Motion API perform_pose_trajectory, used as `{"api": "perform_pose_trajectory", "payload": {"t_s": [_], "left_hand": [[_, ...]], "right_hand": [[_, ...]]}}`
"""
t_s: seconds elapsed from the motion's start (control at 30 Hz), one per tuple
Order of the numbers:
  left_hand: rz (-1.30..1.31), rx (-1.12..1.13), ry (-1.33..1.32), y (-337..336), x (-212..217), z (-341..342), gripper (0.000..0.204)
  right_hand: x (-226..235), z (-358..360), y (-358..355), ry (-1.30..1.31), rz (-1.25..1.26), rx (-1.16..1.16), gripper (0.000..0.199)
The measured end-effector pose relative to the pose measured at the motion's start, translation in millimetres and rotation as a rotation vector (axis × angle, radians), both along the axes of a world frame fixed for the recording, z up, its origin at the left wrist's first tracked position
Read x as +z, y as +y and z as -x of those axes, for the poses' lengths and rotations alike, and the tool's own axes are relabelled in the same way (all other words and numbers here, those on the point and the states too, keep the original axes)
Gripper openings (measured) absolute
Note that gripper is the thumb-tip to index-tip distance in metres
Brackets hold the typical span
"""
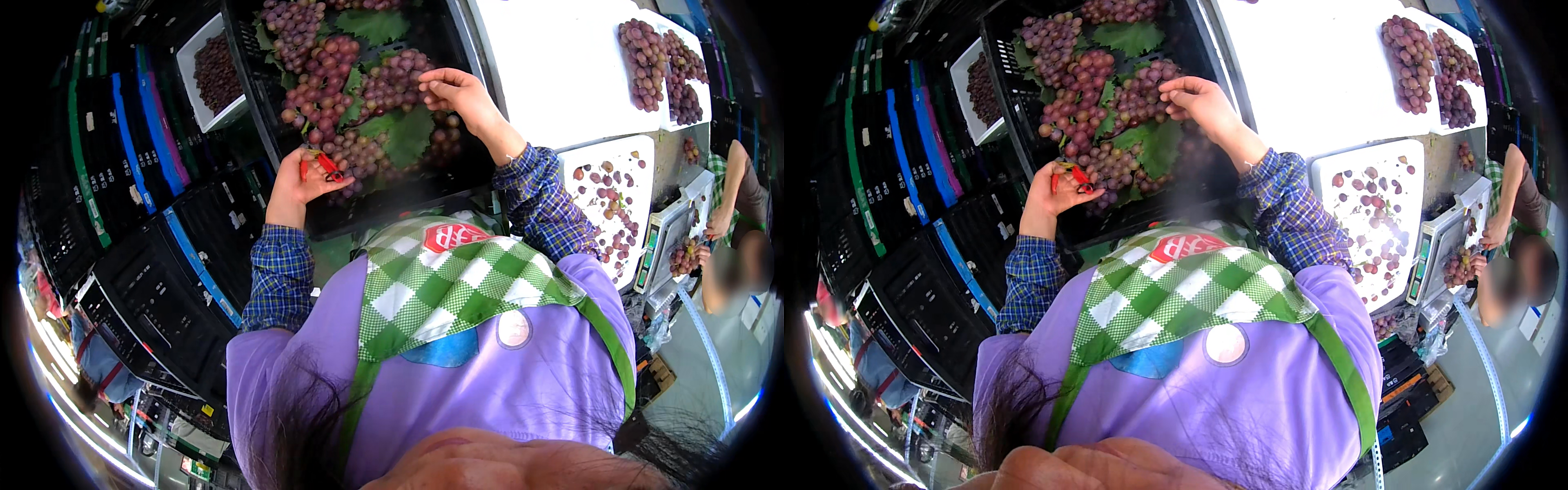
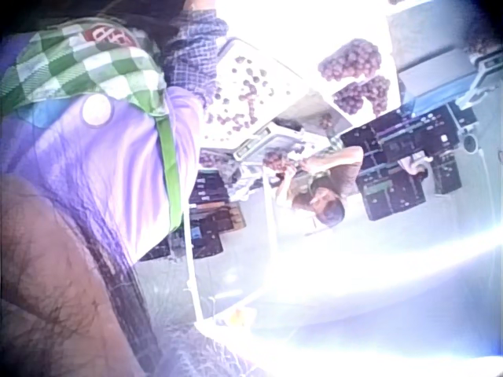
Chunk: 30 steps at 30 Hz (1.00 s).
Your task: The person holds a bunch of grapes and uses shears to trim the stems and remove individual grapes over a metal tray.
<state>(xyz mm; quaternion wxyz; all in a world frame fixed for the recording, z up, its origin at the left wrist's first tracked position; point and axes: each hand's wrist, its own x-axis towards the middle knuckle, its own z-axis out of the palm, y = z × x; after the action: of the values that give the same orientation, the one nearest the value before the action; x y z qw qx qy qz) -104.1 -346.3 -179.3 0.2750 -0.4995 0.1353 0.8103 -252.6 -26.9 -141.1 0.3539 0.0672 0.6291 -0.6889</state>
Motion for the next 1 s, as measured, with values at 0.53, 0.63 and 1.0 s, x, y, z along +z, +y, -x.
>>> {"api": "perform_pose_trajectory", "payload": {"t_s": [0.53, 0.63, 1.0], "left_hand": [[0.082, 0.0, -0.083, -11, -1, 22, 0.014], [0.172, 0.002, -0.059, -8, 8, 21, 0.015], [-0.156, 0.005, 0.057, -5, 108, 63, 0.075]], "right_hand": [[-11, -11, 16, -0.196, 0.105, -0.147, 0.021], [-12, -10, 13, -0.274, 0.22, -0.135, 0.026], [-93, -26, -105, -1.037, 0.591, -0.221, 0.046]]}}
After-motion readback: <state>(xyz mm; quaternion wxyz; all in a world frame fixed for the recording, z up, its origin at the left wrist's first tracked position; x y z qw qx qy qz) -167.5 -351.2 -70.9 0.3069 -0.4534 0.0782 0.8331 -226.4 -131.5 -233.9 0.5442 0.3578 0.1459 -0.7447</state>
